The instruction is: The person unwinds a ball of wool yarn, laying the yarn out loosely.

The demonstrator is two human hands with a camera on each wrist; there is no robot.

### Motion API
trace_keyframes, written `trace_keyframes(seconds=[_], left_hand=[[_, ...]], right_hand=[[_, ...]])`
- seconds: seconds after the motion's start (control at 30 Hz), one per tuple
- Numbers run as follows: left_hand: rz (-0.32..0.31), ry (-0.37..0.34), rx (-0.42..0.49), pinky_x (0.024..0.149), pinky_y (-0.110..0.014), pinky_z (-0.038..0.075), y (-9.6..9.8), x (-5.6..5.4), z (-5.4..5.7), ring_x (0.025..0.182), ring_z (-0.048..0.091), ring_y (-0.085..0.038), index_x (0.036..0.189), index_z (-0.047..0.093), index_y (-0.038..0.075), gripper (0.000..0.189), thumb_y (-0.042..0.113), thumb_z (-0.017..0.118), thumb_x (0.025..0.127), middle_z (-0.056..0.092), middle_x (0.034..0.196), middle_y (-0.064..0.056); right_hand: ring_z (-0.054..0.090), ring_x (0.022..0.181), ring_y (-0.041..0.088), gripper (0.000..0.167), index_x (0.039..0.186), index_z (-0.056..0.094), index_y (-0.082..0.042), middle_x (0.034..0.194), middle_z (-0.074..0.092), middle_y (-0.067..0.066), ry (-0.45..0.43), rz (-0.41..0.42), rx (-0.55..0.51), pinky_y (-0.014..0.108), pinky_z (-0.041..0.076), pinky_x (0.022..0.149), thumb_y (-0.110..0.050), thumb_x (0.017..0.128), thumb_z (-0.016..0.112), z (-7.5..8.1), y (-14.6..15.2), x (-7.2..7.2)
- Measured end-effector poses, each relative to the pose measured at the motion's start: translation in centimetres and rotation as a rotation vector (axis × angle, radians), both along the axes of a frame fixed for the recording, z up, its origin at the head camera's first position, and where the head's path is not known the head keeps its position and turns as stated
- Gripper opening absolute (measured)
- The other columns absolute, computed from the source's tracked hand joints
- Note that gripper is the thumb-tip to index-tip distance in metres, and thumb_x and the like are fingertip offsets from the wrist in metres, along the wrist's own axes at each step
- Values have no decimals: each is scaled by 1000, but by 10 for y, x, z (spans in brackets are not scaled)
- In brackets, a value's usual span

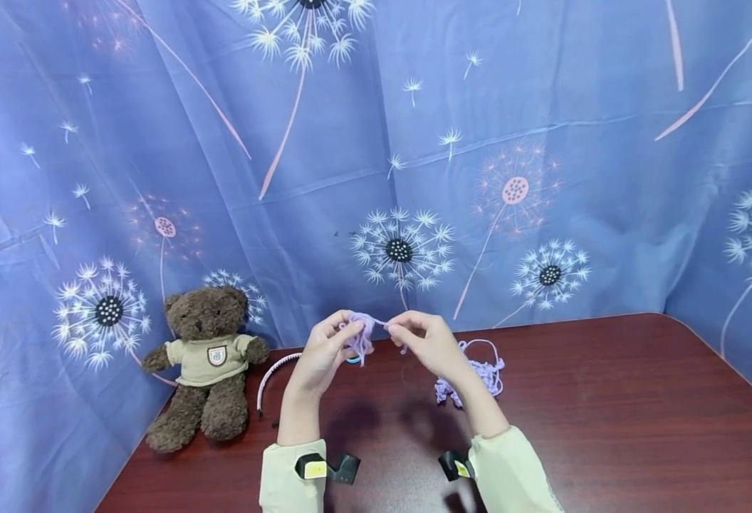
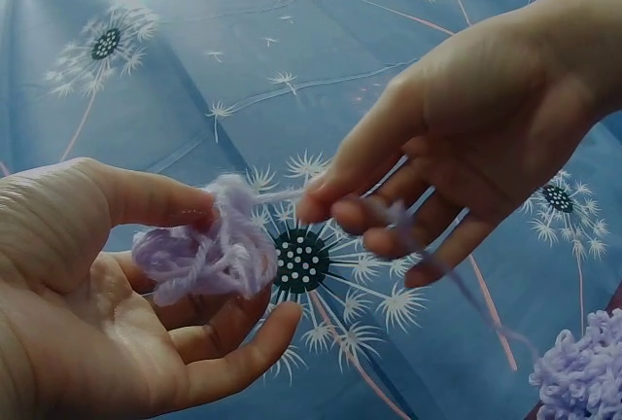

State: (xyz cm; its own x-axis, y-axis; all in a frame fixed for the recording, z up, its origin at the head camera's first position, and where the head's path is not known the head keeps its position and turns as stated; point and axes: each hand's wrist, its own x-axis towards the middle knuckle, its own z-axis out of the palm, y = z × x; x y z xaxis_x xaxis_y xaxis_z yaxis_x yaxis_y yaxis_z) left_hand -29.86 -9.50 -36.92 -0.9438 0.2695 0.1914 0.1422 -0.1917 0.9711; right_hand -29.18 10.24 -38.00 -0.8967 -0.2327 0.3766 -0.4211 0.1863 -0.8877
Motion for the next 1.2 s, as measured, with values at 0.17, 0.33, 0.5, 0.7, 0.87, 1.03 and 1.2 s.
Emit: trace_keyframes(seconds=[0.17, 0.33, 0.5, 0.7, 0.87, 1.03, 1.2], left_hand=[[-3, -7, -3, 66, -23, 56, 0, 0, 1, 66, 64, -8, 98, 57, -2, 7, 2, 54, 93, 63, 79, 5], [8, -8, -11, 72, -27, 58, -3, 0, 2, 69, 63, -10, 101, 56, -6, 12, 1, 54, 93, 62, 82, 2], [22, 0, -12, 73, -28, 58, -7, 0, 2, 71, 63, -12, 98, 59, -2, 9, 0, 53, 92, 63, 85, 0], [22, -1, -11, 74, -25, 58, -13, -1, 1, 72, 64, -9, 94, 61, 6, 10, 0, 53, 93, 66, 83, 4], [44, -4, 2, 70, -23, 55, -18, -2, 1, 73, 65, -8, 91, 61, 6, 9, 2, 53, 94, 65, 81, 4], [73, -9, 30, 72, -27, 56, -24, -1, 1, 76, 65, -9, 96, 60, 2, 7, 2, 54, 94, 65, 83, 3], [131, -45, 49, 76, -29, 58, -29, -1, 3, 79, 67, -9, 112, 57, -9, 22, 1, 53, 94, 66, 87, 3]], right_hand=[[57, 66, 3, 25, 107, 64, 11, 73, 63, -10, -28, -88, -47, 23, 51, 62, -11, 96, 58, 6, 17, -1], [61, 72, 0, 33, 114, 62, 10, 74, 64, -23, -83, -211, -43, 20, 53, 70, -18, 98, 58, 12, 39, 1], [62, 75, -1, 14, 101, 70, -15, 75, 66, -22, -82, -250, -105, 15, 51, 75, -23, 98, 59, 12, 60, -1], [61, 74, -4, 17, 91, 68, -34, 74, 66, -22, -118, -281, -209, 11, 48, 73, -22, 98, 59, 8, 81, -2], [63, 72, -5, 16, 89, 70, -32, 73, 67, -20, -133, -306, -308, 9, 49, 73, -21, 96, 61, 3, 99, -3], [66, 70, -4, 16, 88, 72, -27, 73, 69, -16, -134, -270, -460, 9, 52, 72, -17, 95, 62, -1, 115, -1], [68, 70, -2, 16, 88, 73, -23, 74, 71, -12, -123, -265, -561, 10, 53, 70, -13, 95, 63, -6, 131, 1]])
